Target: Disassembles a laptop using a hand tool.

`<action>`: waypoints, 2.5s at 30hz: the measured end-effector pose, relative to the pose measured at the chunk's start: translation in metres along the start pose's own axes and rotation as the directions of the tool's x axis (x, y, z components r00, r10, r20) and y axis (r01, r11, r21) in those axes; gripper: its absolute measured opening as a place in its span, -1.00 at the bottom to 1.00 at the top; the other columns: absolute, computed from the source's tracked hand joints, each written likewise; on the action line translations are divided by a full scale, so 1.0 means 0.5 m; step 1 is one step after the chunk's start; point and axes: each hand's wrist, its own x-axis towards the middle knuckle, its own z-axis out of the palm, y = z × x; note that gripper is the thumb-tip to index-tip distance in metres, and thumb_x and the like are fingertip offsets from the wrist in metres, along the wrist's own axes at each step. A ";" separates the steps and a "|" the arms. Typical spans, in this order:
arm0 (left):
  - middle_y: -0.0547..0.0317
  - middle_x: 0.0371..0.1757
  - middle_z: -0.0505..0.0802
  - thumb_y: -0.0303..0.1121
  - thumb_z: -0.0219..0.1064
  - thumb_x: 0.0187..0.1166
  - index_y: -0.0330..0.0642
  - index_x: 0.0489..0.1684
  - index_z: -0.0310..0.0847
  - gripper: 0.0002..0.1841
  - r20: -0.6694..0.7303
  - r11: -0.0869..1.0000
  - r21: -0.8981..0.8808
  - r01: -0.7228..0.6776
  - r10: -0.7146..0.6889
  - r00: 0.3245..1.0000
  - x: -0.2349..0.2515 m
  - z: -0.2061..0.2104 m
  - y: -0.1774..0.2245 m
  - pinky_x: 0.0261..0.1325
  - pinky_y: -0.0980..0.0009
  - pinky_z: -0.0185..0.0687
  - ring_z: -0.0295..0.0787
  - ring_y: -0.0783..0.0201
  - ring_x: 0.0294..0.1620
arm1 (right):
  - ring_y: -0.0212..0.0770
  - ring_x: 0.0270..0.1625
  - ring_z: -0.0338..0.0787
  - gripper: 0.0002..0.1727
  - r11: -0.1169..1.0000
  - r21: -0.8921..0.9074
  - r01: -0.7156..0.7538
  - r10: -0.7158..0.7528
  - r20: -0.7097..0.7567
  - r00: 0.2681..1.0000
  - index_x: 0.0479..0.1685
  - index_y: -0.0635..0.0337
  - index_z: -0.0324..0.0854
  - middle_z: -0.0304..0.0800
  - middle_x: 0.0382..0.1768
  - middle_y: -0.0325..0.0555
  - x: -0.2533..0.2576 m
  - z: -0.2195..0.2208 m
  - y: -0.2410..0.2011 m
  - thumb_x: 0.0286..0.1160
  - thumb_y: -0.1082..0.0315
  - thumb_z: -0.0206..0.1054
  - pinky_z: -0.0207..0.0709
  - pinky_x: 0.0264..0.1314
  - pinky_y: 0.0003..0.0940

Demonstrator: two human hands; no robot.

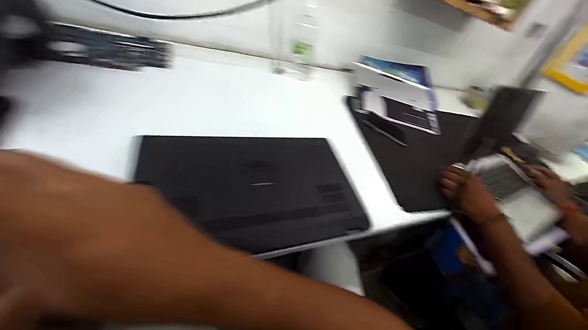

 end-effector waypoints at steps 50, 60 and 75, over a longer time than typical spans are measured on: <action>0.43 -0.02 0.82 -0.02 0.33 0.65 0.09 0.10 0.82 -0.71 -0.297 0.781 0.622 0.056 0.169 0.940 -0.023 0.074 -0.007 0.02 0.40 0.68 0.72 0.44 -0.01 | 0.02 0.10 0.83 -0.24 0.973 0.190 -0.130 0.205 -0.459 0.864 0.83 0.24 -0.15 0.63 0.28 0.00 -0.145 -0.190 0.025 0.77 0.32 0.20 0.85 0.11 -0.04; 0.18 -0.30 0.84 -0.12 0.28 0.61 -0.11 -0.20 0.85 -0.71 -0.284 0.625 0.779 0.044 0.290 0.914 -0.027 0.114 -0.021 -0.15 0.18 0.63 0.75 0.19 -0.24 | -0.02 0.13 0.86 -0.20 0.938 -0.073 -0.340 0.199 -0.688 0.698 0.85 0.14 -0.25 0.61 0.33 -0.04 -0.318 -0.339 0.061 0.72 0.41 0.17 0.86 0.13 -0.09; 0.06 -0.28 0.74 -0.16 0.19 0.64 -0.22 -0.17 0.68 -0.71 -0.325 0.602 0.789 0.123 0.238 0.915 -0.007 0.134 -0.026 -0.24 0.20 0.57 0.67 0.14 -0.26 | -0.10 0.04 0.90 -0.25 0.997 0.035 -0.064 0.073 -0.529 0.845 0.64 -0.21 0.23 0.75 0.19 -0.19 -0.252 -0.244 0.065 0.50 0.47 0.48 0.93 0.03 -0.25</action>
